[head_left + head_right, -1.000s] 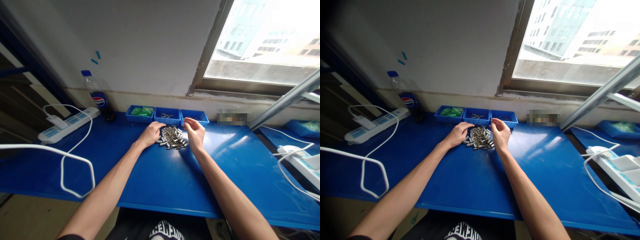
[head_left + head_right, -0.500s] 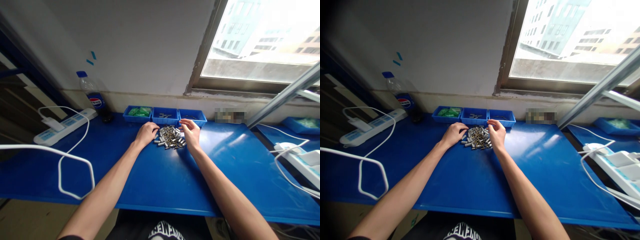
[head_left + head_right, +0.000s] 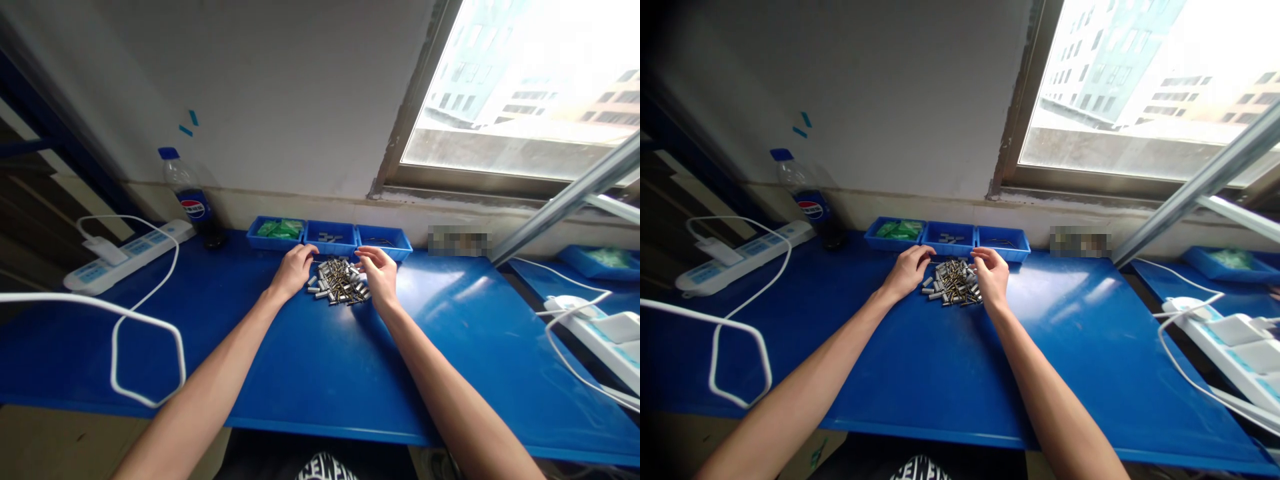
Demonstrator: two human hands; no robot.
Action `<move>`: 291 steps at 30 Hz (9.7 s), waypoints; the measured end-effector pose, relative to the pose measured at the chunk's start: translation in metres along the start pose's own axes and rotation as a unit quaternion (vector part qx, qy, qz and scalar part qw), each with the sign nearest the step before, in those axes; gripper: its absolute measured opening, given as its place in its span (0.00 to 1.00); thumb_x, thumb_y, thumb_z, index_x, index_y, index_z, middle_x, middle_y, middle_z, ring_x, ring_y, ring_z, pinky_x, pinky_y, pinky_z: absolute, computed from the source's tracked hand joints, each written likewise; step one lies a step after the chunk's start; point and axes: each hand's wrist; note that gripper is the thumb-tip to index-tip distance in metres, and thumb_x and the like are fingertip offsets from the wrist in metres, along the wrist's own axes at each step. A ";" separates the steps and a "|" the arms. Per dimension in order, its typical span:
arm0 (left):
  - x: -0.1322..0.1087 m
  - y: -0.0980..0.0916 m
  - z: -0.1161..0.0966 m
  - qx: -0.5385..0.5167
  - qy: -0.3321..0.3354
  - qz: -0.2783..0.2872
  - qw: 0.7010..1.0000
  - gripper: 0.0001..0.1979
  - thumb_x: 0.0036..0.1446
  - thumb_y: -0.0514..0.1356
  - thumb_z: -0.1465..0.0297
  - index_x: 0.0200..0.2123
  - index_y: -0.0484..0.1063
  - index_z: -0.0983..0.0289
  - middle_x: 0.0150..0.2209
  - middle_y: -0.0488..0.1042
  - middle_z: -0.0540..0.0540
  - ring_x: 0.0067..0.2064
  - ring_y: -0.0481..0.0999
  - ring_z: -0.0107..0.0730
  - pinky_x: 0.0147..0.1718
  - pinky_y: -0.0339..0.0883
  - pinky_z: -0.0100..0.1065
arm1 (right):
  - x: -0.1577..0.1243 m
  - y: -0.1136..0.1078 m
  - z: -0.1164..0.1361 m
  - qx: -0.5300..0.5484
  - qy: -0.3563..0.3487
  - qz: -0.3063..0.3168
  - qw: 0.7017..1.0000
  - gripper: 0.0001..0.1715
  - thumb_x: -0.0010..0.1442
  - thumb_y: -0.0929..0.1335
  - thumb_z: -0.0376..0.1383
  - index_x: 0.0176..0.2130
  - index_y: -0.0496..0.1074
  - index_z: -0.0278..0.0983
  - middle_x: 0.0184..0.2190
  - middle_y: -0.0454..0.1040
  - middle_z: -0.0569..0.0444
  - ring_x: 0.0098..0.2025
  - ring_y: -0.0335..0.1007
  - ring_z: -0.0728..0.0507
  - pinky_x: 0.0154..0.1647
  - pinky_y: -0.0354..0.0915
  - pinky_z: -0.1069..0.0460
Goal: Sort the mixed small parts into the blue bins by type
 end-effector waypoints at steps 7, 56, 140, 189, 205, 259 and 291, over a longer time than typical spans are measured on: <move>0.005 0.001 -0.003 -0.140 -0.066 -0.082 0.985 0.11 0.62 0.61 0.73 0.47 0.77 0.62 0.39 0.79 0.56 0.39 0.81 0.36 0.44 0.78 0.38 | -0.003 0.002 0.002 -0.016 -0.006 0.046 0.999 0.15 0.55 0.70 0.41 0.42 0.79 0.38 0.37 0.83 0.50 0.31 0.77 0.43 0.34 0.73 0.48; 0.003 -0.006 -0.027 -0.217 0.037 -0.012 0.975 0.18 0.57 0.65 0.76 0.52 0.74 0.62 0.35 0.79 0.51 0.37 0.81 0.32 0.43 0.77 0.34 | -0.009 0.010 0.006 0.014 0.033 0.188 0.982 0.20 0.53 0.77 0.45 0.44 0.81 0.37 0.30 0.82 0.52 0.31 0.77 0.43 0.38 0.72 0.48; -0.004 0.005 -0.021 0.004 0.064 0.140 0.988 0.03 0.64 0.61 0.74 0.36 0.74 0.62 0.37 0.77 0.57 0.42 0.74 0.42 0.45 0.70 0.42 | -0.003 0.003 0.003 0.016 -0.008 0.065 0.998 0.26 0.54 0.73 0.40 0.53 0.77 0.40 0.57 0.78 0.44 0.49 0.79 0.38 0.56 0.72 0.40; -0.005 0.004 -0.026 -0.023 0.009 0.110 0.994 0.05 0.58 0.65 0.73 0.39 0.77 0.60 0.36 0.82 0.51 0.41 0.77 0.38 0.43 0.70 0.37 | -0.002 0.004 0.003 0.043 0.002 0.035 0.998 0.31 0.55 0.74 0.48 0.55 0.76 0.38 0.57 0.78 0.43 0.41 0.80 0.40 0.39 0.75 0.45; 0.003 0.007 -0.027 -0.294 -0.082 -0.005 0.952 0.14 0.53 0.70 0.68 0.43 0.75 0.64 0.37 0.82 0.57 0.40 0.85 0.38 0.44 0.81 0.39 | -0.004 0.001 0.009 0.017 0.010 0.092 0.996 0.16 0.58 0.72 0.46 0.42 0.80 0.38 0.27 0.78 0.56 0.27 0.70 0.47 0.31 0.67 0.51; 0.057 -0.022 -0.038 -0.091 0.065 0.202 0.973 0.06 0.47 0.64 0.75 0.31 0.79 0.63 0.28 0.81 0.51 0.31 0.81 0.32 0.30 0.71 0.28 | 0.002 -0.003 0.003 0.001 -0.019 0.127 0.992 0.22 0.54 0.76 0.50 0.41 0.82 0.37 0.34 0.83 0.49 0.33 0.78 0.42 0.39 0.73 0.48; 0.053 0.003 -0.027 0.175 0.039 0.215 0.960 0.16 0.62 0.60 0.74 0.47 0.85 0.56 0.46 0.85 0.55 0.49 0.84 0.41 0.52 0.74 0.34 | 0.016 -0.011 -0.012 -0.018 -0.038 -0.011 0.999 0.26 0.55 0.72 0.40 0.54 0.77 0.38 0.57 0.79 0.45 0.49 0.81 0.36 0.55 0.75 0.40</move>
Point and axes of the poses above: each hand's wrist, its own x-axis towards the middle knuckle, its own y-axis out of the palm, z = x × y
